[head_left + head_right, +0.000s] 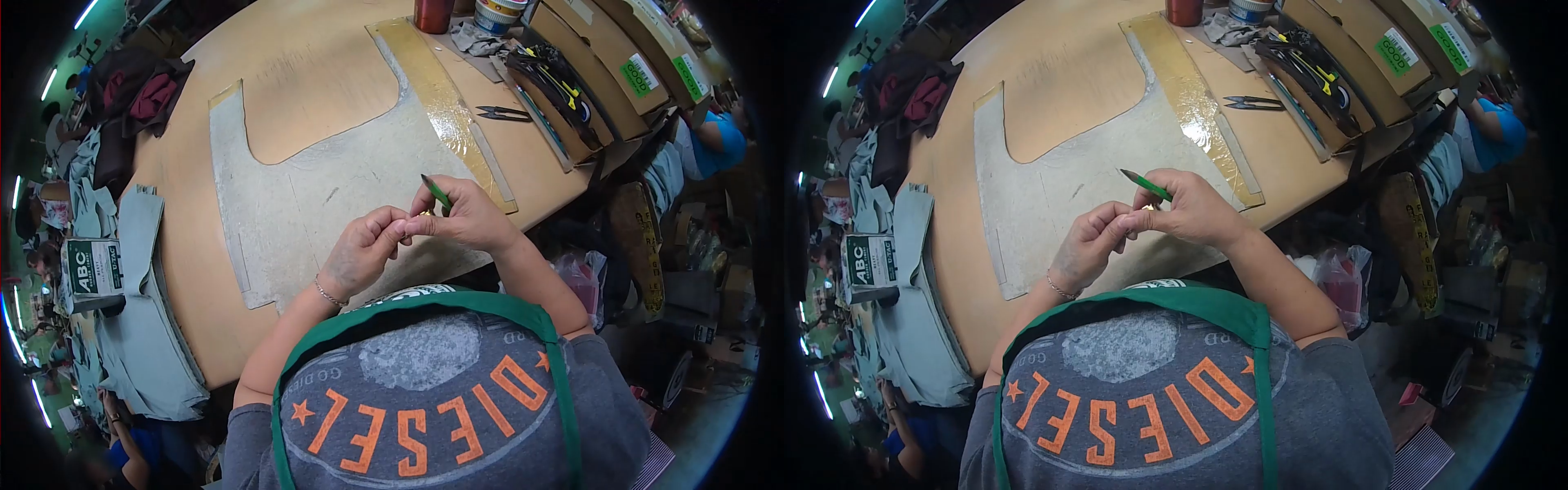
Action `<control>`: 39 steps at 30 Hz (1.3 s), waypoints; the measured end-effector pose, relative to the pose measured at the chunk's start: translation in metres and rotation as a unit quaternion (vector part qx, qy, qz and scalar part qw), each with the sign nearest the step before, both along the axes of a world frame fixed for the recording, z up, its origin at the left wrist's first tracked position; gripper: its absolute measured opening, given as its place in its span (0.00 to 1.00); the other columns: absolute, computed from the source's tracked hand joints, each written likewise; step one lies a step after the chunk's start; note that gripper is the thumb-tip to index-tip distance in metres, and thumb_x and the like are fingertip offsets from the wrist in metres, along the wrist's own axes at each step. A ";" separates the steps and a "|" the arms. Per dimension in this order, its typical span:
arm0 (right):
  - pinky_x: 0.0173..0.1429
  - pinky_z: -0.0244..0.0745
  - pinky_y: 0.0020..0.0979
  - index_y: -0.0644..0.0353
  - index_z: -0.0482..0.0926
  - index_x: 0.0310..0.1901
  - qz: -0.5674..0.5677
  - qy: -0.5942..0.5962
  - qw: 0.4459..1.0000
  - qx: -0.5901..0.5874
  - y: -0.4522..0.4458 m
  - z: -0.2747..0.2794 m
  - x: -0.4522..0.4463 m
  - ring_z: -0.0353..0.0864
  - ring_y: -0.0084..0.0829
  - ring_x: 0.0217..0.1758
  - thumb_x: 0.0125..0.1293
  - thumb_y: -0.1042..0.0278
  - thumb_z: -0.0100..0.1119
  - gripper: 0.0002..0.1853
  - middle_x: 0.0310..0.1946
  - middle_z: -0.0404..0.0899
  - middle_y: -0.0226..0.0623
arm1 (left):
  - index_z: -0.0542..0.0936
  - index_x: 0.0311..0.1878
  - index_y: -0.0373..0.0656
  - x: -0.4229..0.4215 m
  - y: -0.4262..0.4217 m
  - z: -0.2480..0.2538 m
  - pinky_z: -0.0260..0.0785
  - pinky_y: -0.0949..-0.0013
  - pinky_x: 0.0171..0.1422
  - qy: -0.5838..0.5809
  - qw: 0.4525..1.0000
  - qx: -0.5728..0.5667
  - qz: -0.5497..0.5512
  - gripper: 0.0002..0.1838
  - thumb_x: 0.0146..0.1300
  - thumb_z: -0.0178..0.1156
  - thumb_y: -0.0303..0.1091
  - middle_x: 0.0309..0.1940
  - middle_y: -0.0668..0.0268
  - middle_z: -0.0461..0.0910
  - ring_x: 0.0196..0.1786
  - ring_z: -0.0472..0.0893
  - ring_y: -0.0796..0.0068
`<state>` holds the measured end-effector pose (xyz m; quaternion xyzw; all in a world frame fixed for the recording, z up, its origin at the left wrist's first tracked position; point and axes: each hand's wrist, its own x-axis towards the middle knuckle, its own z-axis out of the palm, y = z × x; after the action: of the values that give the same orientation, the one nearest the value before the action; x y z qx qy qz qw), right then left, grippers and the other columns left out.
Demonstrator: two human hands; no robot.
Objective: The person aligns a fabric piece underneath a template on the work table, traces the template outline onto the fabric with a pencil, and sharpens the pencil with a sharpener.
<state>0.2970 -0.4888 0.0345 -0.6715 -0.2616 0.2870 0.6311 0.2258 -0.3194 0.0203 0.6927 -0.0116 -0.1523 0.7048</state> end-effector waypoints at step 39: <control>0.38 0.67 0.21 0.64 0.76 0.32 -0.433 -0.157 0.887 -0.014 -0.138 -0.064 0.097 0.71 0.17 0.31 0.49 0.69 0.66 0.12 0.27 0.75 0.29 | 0.70 0.48 0.39 0.012 0.006 -0.060 0.66 0.79 0.40 0.105 0.979 -0.164 0.063 0.13 0.62 0.50 0.32 0.41 0.65 0.73 0.36 0.75 0.80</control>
<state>0.3938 -0.6272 -0.0298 -0.7628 -0.0362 -0.1203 0.6343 0.2379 -0.3129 -0.0397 0.5474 0.0811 -0.1757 0.8142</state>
